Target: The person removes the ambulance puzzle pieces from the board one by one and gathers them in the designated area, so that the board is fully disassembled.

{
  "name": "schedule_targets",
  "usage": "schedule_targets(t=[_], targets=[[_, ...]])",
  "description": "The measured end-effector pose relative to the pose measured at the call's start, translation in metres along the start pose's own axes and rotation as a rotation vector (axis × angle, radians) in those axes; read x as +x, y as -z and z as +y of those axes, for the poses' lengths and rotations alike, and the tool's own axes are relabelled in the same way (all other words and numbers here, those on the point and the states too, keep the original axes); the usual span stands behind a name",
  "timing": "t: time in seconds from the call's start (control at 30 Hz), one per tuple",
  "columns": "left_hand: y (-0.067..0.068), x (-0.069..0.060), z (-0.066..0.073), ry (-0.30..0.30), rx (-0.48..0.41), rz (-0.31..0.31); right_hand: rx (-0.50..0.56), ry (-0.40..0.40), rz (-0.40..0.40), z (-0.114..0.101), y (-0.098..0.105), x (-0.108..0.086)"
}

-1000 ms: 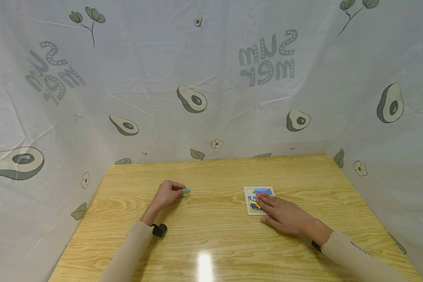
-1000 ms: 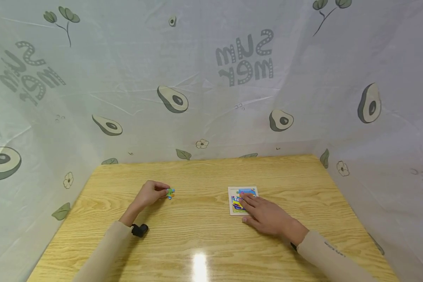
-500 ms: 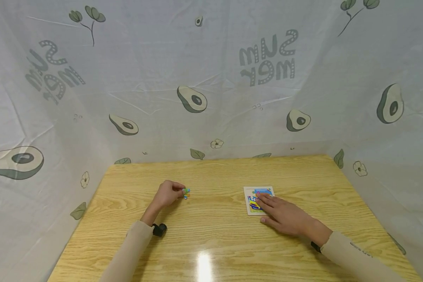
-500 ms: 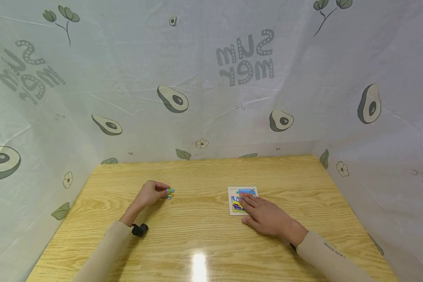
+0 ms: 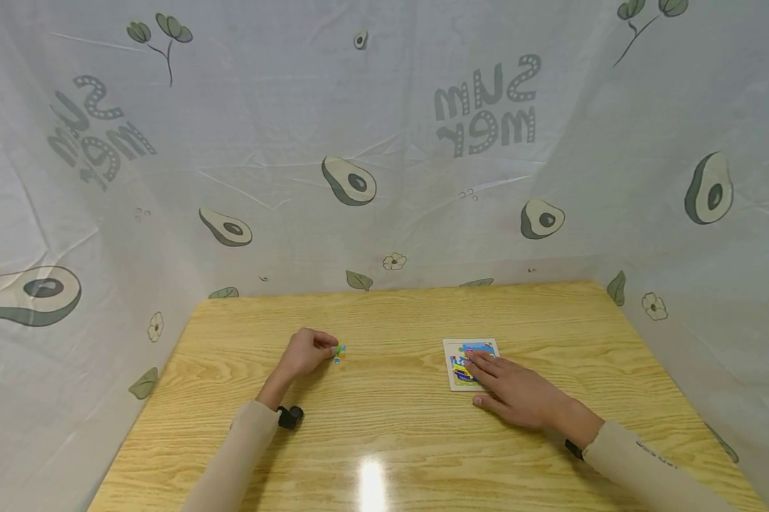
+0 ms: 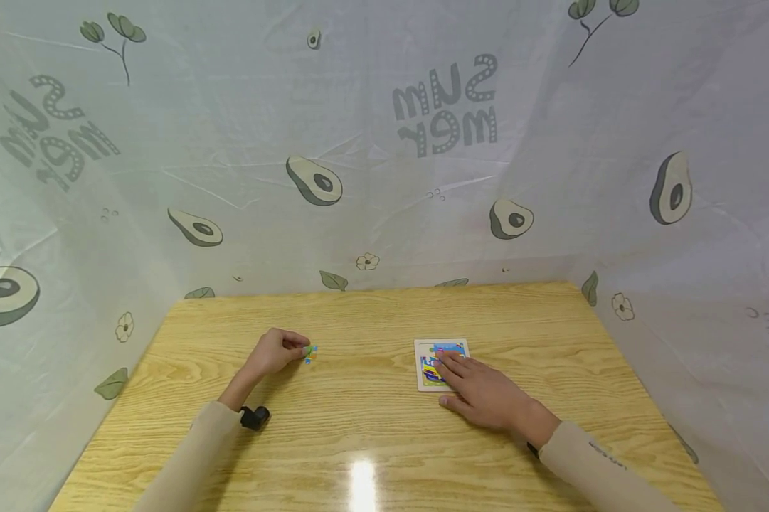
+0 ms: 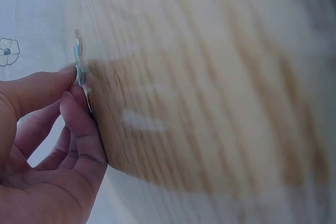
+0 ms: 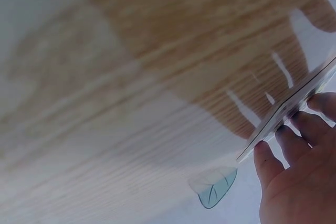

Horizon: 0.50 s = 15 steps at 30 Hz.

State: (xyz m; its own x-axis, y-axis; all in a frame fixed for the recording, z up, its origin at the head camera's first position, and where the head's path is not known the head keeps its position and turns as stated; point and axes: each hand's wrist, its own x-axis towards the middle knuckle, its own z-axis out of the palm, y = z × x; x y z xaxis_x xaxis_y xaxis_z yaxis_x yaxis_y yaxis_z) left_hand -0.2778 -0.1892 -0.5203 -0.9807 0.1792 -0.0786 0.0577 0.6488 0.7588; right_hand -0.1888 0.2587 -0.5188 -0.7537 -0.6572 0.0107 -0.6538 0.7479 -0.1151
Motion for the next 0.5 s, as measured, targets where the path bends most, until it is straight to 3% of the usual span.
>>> schedule_targets(t=[0.3, 0.5], targets=[[-0.0001, -0.0013, 0.0003, -0.003, 0.004, 0.003, 0.001, 0.002, 0.015, 0.0001, -0.0021, -0.0002], [0.0008, 0.0030, 0.0066, 0.004, -0.066, 0.029, -0.013, 0.016, 0.033, 0.0000, 0.0000, -0.0011]])
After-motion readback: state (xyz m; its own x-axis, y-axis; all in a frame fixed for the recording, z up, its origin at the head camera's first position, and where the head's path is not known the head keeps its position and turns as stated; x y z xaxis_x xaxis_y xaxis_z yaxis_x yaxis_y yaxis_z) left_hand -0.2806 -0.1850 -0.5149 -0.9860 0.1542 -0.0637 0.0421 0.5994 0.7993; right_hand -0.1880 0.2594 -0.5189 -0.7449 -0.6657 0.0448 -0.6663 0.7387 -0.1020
